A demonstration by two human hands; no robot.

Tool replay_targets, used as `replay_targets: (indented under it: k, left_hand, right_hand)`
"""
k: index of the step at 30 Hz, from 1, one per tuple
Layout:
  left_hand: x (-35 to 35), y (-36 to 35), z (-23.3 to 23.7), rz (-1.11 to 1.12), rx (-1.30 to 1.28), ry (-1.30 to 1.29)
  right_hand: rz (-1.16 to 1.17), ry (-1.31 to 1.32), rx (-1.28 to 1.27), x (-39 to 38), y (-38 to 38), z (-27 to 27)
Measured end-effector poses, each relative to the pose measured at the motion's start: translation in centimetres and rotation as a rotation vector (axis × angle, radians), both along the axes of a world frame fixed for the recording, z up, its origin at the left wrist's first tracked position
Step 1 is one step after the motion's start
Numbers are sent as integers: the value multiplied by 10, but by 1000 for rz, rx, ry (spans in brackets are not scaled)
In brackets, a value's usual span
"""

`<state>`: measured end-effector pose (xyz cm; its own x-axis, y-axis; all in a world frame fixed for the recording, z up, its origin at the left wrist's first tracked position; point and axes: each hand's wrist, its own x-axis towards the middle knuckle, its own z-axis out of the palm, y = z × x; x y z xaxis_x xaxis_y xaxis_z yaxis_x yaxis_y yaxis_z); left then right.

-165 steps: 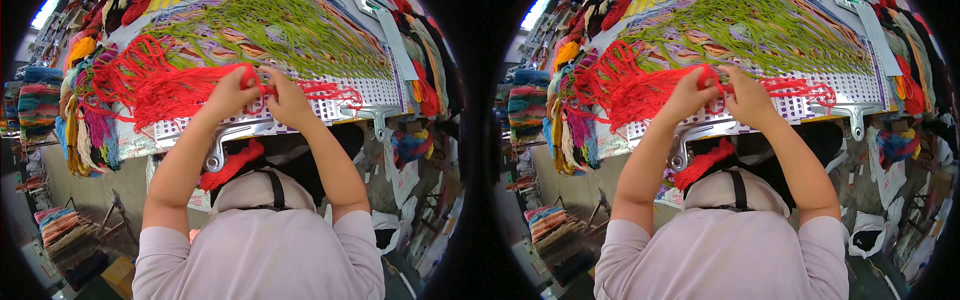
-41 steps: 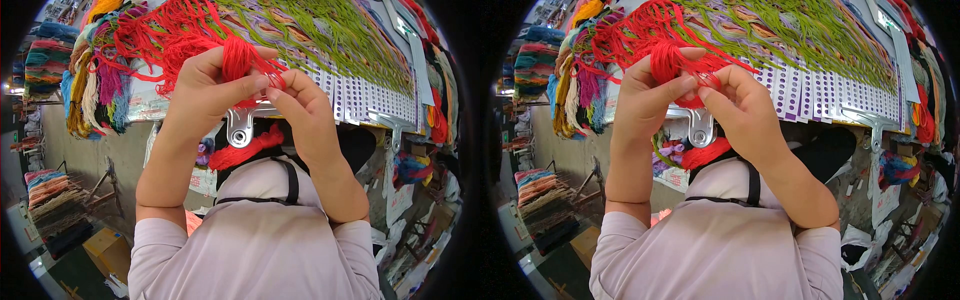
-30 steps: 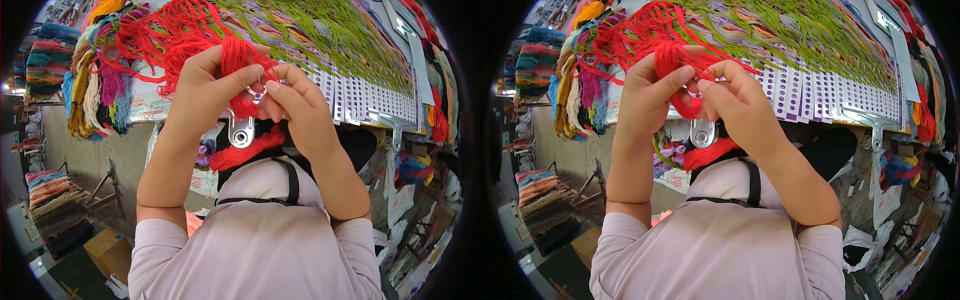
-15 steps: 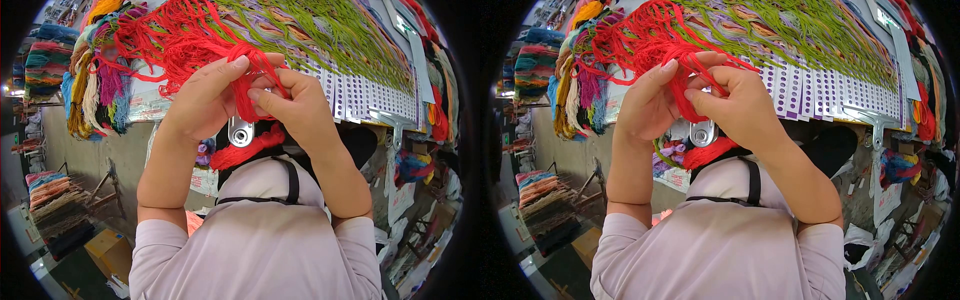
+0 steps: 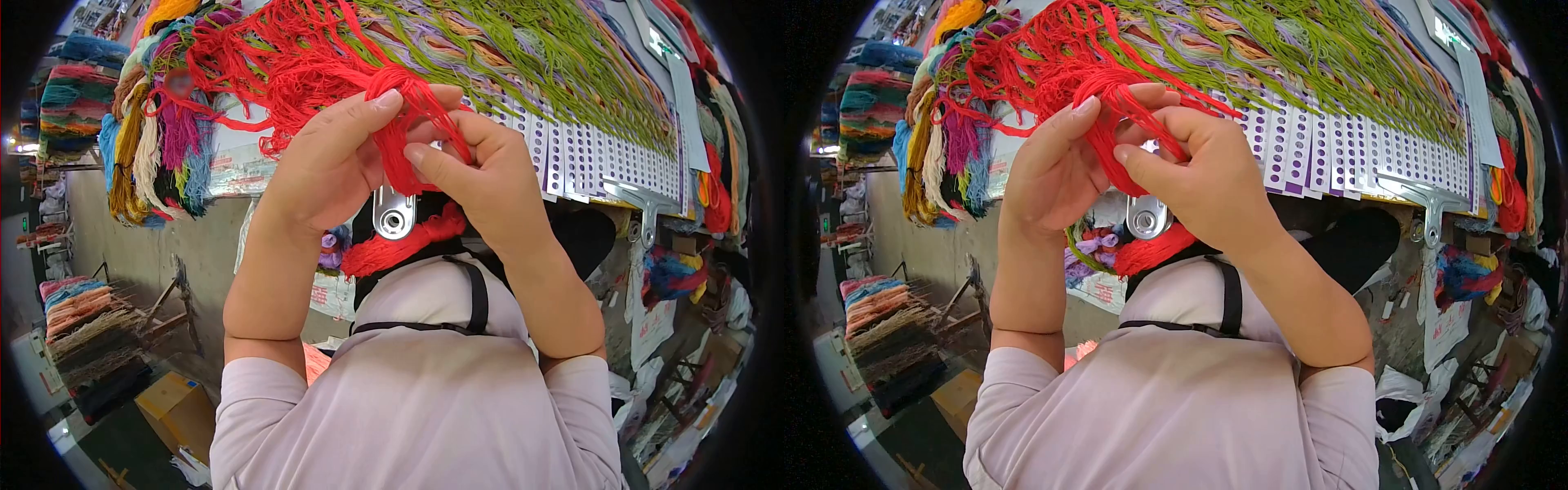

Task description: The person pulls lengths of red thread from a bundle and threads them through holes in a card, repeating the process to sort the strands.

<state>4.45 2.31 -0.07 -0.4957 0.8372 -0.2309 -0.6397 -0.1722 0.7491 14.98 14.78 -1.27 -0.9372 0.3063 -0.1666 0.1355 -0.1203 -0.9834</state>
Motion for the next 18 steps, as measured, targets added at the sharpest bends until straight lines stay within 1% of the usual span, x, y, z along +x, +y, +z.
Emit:
replay_targets:
  k: [1, 4, 6, 8, 9, 11, 12, 14, 18]
  left_hand:
    - [-1, -1, -1, -18, 1, 14]
    - [-3, -4, -1, -30, 9, 44]
    - [-5, -6, 1, -25, 16, 60]
    - [-8, -10, 5, -116, -19, 146]
    - [-9, -11, 4, -113, -17, 147]
    - [-10, -13, 1, -117, 90, 73]
    - [-8, -12, 1, -113, 94, 74]
    - [-1, -9, 2, -18, 10, 354]
    - [-2, -9, 7, 22, -36, 328]
  right_hand:
    - [0, 0, 0, -1, -1, -1]
    - [-95, 136, -44, -3, -6, -8]
    - [-96, 165, -58, -2, -5, -9]
    - [-87, 159, -101, 0, -5, -6]
    - [-79, 153, -146, 0, -5, -5]
    - [-71, 147, -171, 1, -4, -5]
    - [-66, 141, -197, 1, -4, -5]
    - [-72, 158, -226, 1, -5, -4]
    - [-85, 178, -296, 3, -3, -4]
